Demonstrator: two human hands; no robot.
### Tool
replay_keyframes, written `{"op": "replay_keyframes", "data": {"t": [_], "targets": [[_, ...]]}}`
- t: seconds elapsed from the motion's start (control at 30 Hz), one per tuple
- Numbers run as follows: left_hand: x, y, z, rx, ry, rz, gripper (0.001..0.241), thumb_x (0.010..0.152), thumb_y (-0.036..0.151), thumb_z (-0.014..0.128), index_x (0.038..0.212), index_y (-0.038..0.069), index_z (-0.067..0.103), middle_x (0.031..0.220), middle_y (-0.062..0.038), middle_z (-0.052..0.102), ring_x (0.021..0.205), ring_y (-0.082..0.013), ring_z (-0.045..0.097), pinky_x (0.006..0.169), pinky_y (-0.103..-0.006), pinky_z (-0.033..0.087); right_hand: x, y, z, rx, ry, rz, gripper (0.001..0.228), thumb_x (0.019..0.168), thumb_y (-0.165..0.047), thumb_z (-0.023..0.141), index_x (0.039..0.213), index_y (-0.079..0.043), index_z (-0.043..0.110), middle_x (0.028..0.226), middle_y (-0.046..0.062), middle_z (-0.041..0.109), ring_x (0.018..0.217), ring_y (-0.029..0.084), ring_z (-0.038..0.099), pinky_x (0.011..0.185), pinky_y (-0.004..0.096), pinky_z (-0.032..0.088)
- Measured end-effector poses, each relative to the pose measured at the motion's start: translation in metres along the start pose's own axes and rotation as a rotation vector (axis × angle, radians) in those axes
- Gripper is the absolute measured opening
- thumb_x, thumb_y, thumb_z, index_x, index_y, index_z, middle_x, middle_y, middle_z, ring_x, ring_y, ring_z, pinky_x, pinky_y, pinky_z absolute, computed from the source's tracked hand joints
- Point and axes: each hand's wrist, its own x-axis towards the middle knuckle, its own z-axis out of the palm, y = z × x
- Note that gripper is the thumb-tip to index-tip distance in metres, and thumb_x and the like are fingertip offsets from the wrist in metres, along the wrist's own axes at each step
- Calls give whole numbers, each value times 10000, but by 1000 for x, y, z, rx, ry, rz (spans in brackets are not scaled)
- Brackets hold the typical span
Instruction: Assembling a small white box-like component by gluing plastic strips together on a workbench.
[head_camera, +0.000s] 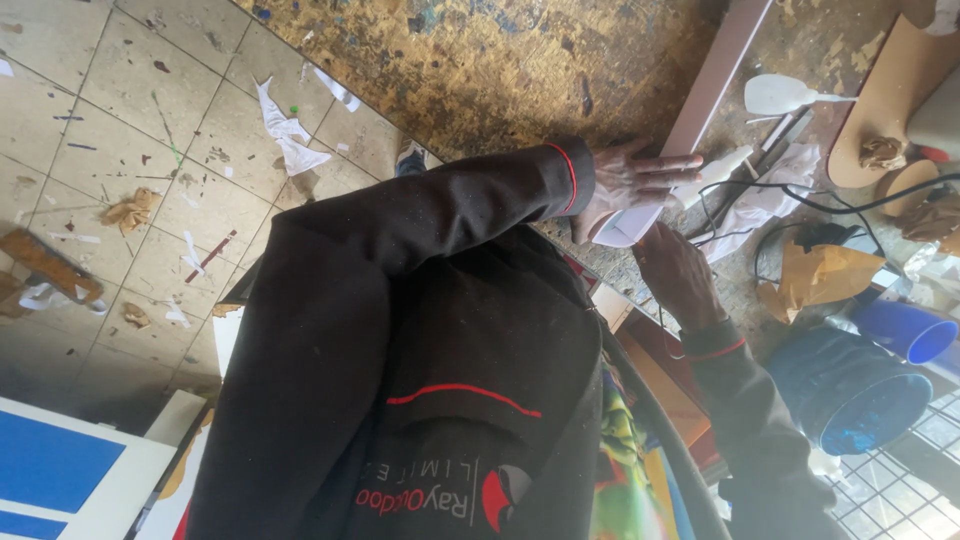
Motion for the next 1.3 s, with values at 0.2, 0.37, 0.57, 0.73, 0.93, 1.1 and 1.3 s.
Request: {"op": "replay_keyframes", "data": {"t": [0.2, 0.37, 0.57, 0.73, 0.93, 1.1, 1.3], "targets": [[-1, -2, -9, -110, -48, 5, 1008, 967, 73, 847, 1841, 59, 345, 1896, -238, 57, 1719, -457, 23, 1267, -776, 422, 4, -1, 13, 0, -18, 75, 333, 1247, -298, 435, 1384, -51, 610, 1166, 170, 690, 1178, 383, 771, 982, 579, 626], [24, 9, 53, 59, -77, -30, 1413, 867, 802, 836, 1866, 34, 197, 1878, -279, -65, 1740, -464, 11, 1317, -665, 427, -3, -31, -29, -19, -102, 66, 277, 1216, -229, 447, 1347, -39, 601, 1164, 178, 685, 1180, 381, 767, 988, 557, 635], [3, 23, 16, 51, -145, -148, 1343, 946, 704, 851, 1875, 44, 140, 1903, -221, -53, 1765, -402, 3, 1389, -618, 314, -7, -32, -23, -17, -90, 83, 269, 1222, -218, 453, 1355, -29, 589, 1146, 184, 689, 1169, 387, 775, 971, 569, 646], [9, 19, 31, 14, -152, -167, 1536, 799, 823, 906, 1882, 62, 126, 1910, -176, -81, 1774, -368, -5, 1394, -644, 309, -2, -24, -15, -19, -56, 69, 306, 1223, -239, 450, 1357, -2, 588, 1181, 234, 694, 1187, 460, 758, 975, 630, 629], [54, 9, 121, -17, -165, -136, 1728, 628, 881, 943, 1858, 22, 85, 1900, -220, -84, 1767, -422, 3, 1384, -697, 307, -7, -31, -26, 33, -75, 101, 325, 1224, -262, 411, 1358, -19, 580, 1180, 252, 691, 1176, 485, 763, 947, 664, 622], [27, 5, 55, -77, -148, -68, 1786, 565, 904, 984, 1863, 50, 102, 1886, -218, -106, 1750, -424, -13, 1344, -716, 361, -12, -50, -59, 159, -204, 151, 381, 1230, -320, 402, 1377, -42, 617, 1237, 232, 726, 1211, 470, 773, 991, 651, 608], [5, 13, 51, -72, -130, -167, 1669, 689, 703, 1065, 1885, 109, 64, 1911, -162, -104, 1771, -372, -10, 1391, -650, 334, -28, -65, -82, 331, -143, 162, 458, 1240, -381, 495, 1506, -29, 619, 1337, 290, 729, 1312, 534, 717, 1050, 693, 563]]}}
